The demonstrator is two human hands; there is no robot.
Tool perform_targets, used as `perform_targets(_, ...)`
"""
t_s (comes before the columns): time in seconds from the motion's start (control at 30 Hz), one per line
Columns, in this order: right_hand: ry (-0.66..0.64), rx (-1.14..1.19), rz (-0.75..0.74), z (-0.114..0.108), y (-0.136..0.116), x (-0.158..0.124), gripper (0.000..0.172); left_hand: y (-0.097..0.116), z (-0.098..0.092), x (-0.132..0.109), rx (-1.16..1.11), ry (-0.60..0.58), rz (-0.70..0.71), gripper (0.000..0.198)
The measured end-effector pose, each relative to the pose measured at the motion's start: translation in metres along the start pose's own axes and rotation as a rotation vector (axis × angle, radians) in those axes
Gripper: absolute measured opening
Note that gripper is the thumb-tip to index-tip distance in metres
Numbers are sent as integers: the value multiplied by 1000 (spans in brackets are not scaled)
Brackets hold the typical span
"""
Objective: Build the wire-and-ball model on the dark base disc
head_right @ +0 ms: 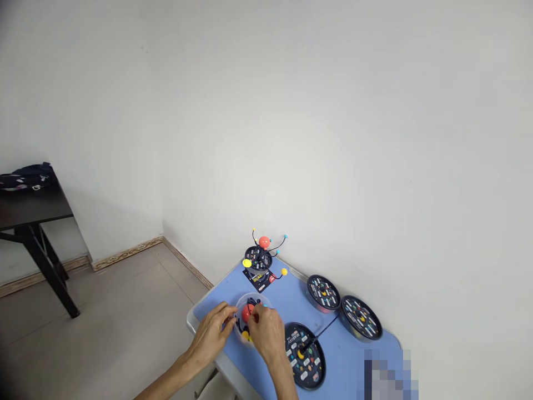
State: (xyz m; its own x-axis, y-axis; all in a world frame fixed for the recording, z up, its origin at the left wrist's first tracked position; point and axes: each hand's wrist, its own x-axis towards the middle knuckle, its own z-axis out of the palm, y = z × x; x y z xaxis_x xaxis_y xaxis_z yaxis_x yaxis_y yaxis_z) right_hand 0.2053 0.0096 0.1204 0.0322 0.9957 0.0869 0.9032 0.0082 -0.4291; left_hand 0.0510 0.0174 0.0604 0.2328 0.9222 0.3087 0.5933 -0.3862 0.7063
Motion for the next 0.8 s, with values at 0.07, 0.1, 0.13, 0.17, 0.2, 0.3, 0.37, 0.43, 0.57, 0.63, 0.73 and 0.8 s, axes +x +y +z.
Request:
perform_targets(0.07, 54, 92, 9, -13, 9, -6, 25, 3, -3, 3, 16, 0, 1, 26)
perform_targets(0.1, 80, 143, 15, -19, 14, -11, 26, 6, -4, 6, 31, 6, 10, 27)
perform_targets(0.13, 106, 208, 25, -23, 18, -17, 26, 10, -6, 9, 49, 11, 28, 28)
perform_targets(0.17, 133, 296, 41, -26, 23, -24, 28, 15, -7, 14, 71, 9, 57, 30)
perform_targets(0.2, 171, 454, 79, -27, 27, -33, 29, 21, -9, 18, 105, -8, 97, 32)
perform_targets(0.3, 212, 864, 217, -23, 37, -61, 31, 37, -8, 34, 257, -180, 246, 35)
perform_targets(0.37, 194, 1039, 300, -17, 42, -80, 34, 43, -2, 46, 291, -255, 269, 35)
perform_targets(0.43, 176, 1174, 363, -10, 46, -95, 39, 44, 6, 55, 322, -295, 260, 34)
perform_targets(0.57, 142, 1354, 431, -1, 52, -108, 46, 44, 21, 65, 384, -320, 222, 27)
perform_targets(0.63, 134, 1401, 452, 2, 55, -108, 48, 45, 27, 66, 410, -311, 207, 23)
perform_targets(0.73, 143, 1439, 459, 4, 60, -107, 50, 48, 34, 67, 442, -296, 181, 26)
perform_targets(0.8, 150, 1454, 465, 5, 61, -106, 50, 48, 38, 68, 452, -295, 162, 30)
